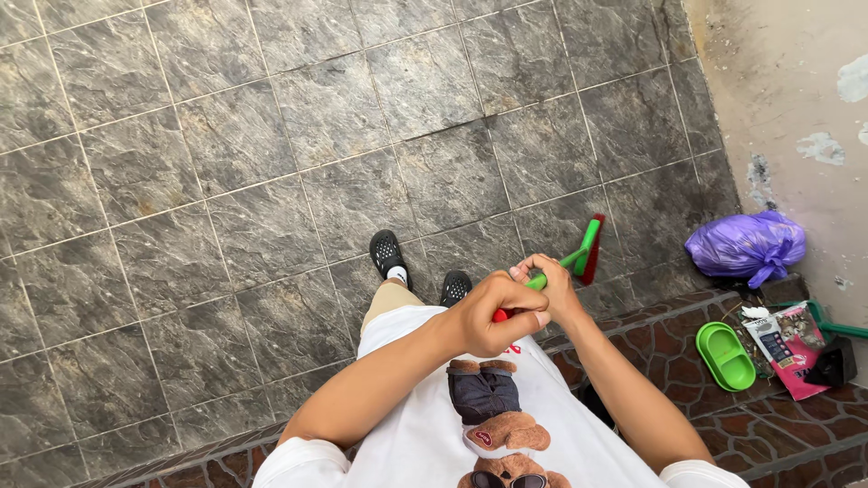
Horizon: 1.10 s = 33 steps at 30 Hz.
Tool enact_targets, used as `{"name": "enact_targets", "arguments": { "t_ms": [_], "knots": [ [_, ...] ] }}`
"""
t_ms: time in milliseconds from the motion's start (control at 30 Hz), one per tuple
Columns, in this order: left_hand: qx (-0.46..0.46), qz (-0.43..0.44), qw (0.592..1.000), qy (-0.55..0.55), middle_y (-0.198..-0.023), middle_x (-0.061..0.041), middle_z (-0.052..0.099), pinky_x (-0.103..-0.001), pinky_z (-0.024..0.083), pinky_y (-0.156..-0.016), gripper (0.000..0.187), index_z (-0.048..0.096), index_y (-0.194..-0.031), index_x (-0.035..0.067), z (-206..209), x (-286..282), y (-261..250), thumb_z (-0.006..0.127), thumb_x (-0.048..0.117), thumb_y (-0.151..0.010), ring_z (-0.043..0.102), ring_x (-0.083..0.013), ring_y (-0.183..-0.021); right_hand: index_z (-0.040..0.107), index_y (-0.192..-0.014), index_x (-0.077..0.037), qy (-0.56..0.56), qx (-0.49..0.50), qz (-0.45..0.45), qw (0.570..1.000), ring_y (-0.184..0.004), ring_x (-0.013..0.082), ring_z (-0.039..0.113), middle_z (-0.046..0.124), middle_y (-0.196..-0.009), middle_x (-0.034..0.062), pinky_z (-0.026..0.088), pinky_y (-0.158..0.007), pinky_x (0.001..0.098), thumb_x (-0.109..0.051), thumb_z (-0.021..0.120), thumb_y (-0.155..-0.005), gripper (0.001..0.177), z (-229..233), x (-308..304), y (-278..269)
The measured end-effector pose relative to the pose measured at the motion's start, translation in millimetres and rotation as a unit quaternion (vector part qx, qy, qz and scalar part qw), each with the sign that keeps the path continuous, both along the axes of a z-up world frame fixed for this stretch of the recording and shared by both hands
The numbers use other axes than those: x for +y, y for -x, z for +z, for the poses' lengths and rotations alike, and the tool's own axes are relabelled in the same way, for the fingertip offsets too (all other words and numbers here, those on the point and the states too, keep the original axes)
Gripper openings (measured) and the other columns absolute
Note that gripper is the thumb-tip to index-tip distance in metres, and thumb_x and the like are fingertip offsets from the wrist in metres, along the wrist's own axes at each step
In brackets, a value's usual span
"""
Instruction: The person sweeps a tiled floor using a green broom with red bristles. They move the broom back and forth across the surface, gathering debris into a red dustpan positioned nearby. The person navigates around a parked car and a covered scooter while cleaning.
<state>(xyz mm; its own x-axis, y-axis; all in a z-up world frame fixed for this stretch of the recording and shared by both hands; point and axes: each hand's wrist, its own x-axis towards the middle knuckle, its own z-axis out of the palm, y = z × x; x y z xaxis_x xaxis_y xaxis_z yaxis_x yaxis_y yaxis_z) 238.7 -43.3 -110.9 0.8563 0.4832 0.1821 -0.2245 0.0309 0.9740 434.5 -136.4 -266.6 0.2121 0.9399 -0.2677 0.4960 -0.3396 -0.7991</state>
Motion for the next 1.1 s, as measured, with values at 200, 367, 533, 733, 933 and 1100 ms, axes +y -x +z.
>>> {"name": "enact_targets", "arguments": {
  "t_ms": [200, 367, 533, 733, 933, 1100],
  "knots": [
    [0.035, -0.014, 0.994, -0.101, -0.052, -0.001, 0.049, -0.036, 0.037, -0.050, 0.023, 0.055, -0.068, 0.008, 88.9, 28.8, 67.0, 0.062, 0.014, -0.089, 0.048, -0.0204, -0.045, 0.050, -0.074, -0.005, -0.058, 0.140, 0.078, 0.985, -0.084, 0.0190, 0.058, 0.072, -0.095, 0.0068, 0.049, -0.078, 0.0343, -0.013, 0.078, -0.086, 0.032, 43.8, 65.8, 92.0],
    [0.090, 0.007, 0.979, -0.183, -0.052, 0.001, 0.050, -0.036, 0.038, -0.047, 0.021, 0.060, -0.068, 0.010, 116.0, 53.1, 106.0, 0.064, 0.017, -0.088, 0.049, -0.0208, -0.042, 0.044, -0.072, -0.006, -0.159, 0.217, 0.158, 0.950, -0.093, 0.0189, 0.057, 0.070, -0.105, 0.0097, 0.047, -0.087, 0.0352, -0.010, 0.077, -0.089, 0.037, 37.7, 123.1, 159.4],
    [0.139, 0.064, 0.967, -0.202, -0.054, 0.002, 0.054, -0.036, 0.041, -0.049, 0.015, 0.063, -0.070, 0.011, 99.1, 71.7, 132.3, 0.064, 0.016, -0.085, 0.053, -0.0202, -0.043, 0.045, -0.070, -0.007, -0.134, 0.271, 0.216, 0.928, -0.091, 0.0187, 0.060, 0.070, -0.103, 0.0092, 0.049, -0.086, 0.0366, -0.014, 0.078, -0.091, 0.040, -6.0, 186.1, 212.4],
    [0.125, 0.085, 0.957, -0.247, -0.054, -0.001, 0.056, -0.041, 0.040, -0.052, 0.018, 0.063, -0.066, 0.011, 23.3, 109.5, 140.6, 0.066, 0.019, -0.081, 0.054, -0.0264, -0.047, 0.052, -0.076, -0.004, -0.181, 0.241, 0.287, 0.909, -0.116, 0.0285, 0.059, 0.070, -0.109, 0.0123, 0.046, -0.103, 0.0440, -0.015, 0.079, -0.091, 0.032, -75.0, 253.1, 258.6],
    [0.170, 0.134, 0.945, -0.246, -0.052, -0.004, 0.055, -0.041, 0.039, -0.048, 0.017, 0.062, -0.063, 0.011, -14.9, 133.7, 131.2, 0.067, 0.016, -0.078, 0.053, -0.0288, -0.045, 0.059, -0.092, -0.006, -0.126, 0.207, 0.327, 0.914, -0.134, 0.0304, 0.057, 0.064, -0.111, 0.0134, 0.049, -0.098, 0.0434, -0.021, 0.075, -0.092, 0.022, -66.3, 305.0, 260.9],
    [0.015, 0.205, 0.928, -0.311, -0.050, -0.005, 0.044, -0.039, 0.034, -0.048, 0.036, 0.046, -0.057, 0.008, 76.9, 148.8, 175.9, 0.070, 0.007, -0.084, 0.043, -0.0257, -0.042, 0.063, -0.090, -0.006, -0.318, 0.035, 0.343, 0.883, -0.115, 0.0366, 0.057, 0.063, -0.106, 0.0154, 0.036, -0.107, 0.0536, -0.024, 0.076, -0.090, 0.022, 33.5, 312.6, 255.0]
  ]
}}
